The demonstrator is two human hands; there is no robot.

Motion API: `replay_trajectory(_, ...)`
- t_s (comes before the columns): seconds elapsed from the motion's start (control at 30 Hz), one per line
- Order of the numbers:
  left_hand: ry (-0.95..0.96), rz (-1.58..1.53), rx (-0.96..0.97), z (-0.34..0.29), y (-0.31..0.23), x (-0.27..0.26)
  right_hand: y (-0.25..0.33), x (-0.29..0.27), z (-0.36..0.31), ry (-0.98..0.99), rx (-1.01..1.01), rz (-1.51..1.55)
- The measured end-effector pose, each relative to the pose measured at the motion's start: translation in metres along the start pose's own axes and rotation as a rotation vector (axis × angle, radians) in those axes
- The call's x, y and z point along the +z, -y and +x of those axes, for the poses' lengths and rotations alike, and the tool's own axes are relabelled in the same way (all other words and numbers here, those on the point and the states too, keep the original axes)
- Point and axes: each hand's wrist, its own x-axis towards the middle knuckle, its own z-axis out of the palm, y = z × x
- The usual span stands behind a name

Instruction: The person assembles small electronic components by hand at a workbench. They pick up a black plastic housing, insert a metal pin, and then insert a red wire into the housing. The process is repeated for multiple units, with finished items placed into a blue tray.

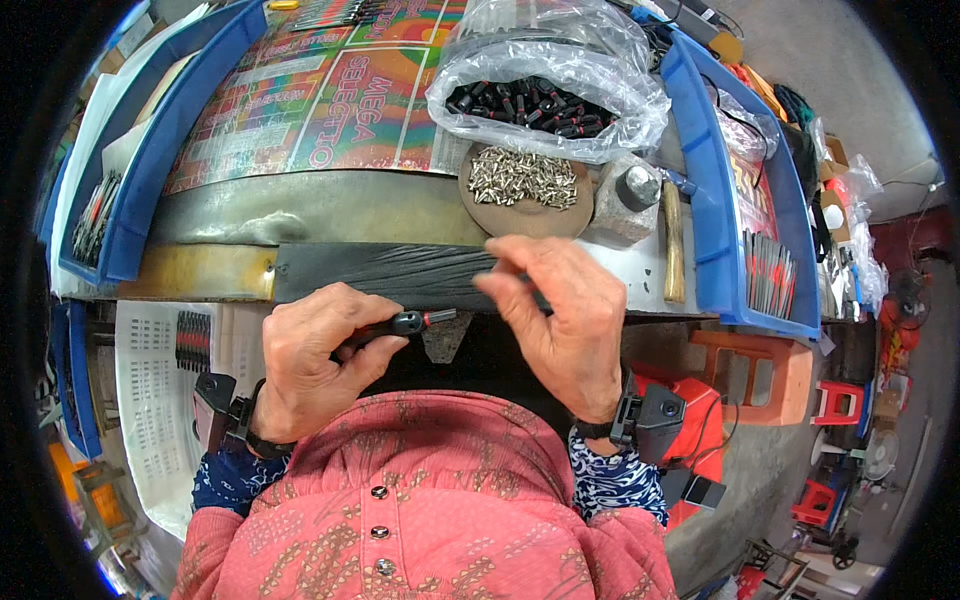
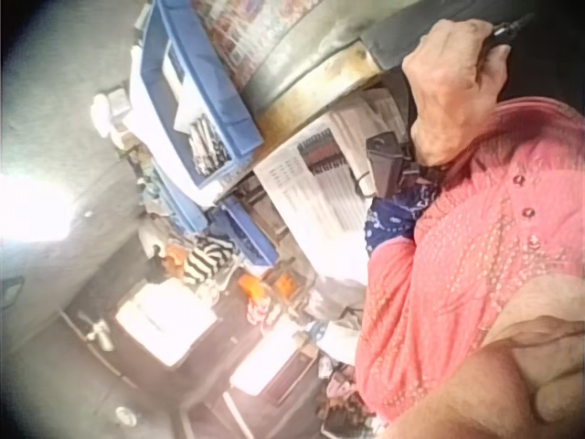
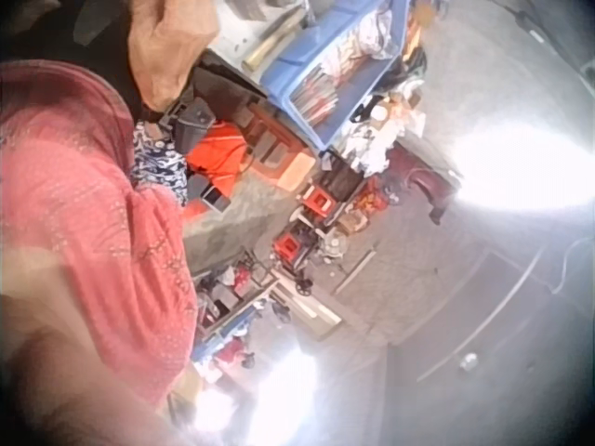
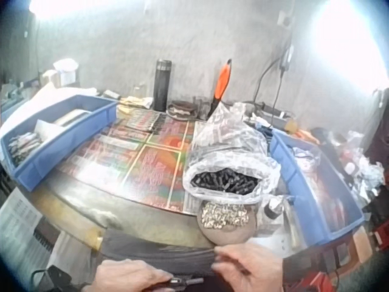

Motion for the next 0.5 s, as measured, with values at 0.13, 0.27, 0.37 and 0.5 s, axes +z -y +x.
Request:
replay_trajectory(0.13,0.000,0.014,0.003,0.004,0.003,-0.006,-0.021,-0.003,0.020,-0.080,-0.180,-0.352)
replay_trajectory(0.27,-0.006,0.057,-0.006,0.006,0.004,-0.008,-0.038,0.001,0.034,-0.075,-0.216,-0.467)
replay_trajectory(0.37,-0.001,0.048,-0.033,0.008,0.004,-0.009,-0.045,0.006,0.040,-0.045,-0.181,-0.523)
replay_trajectory(0.5,0.001,0.058,-0.039,0.009,0.003,-0.009,-0.046,0.008,0.040,0.045,-0.193,-0.453)
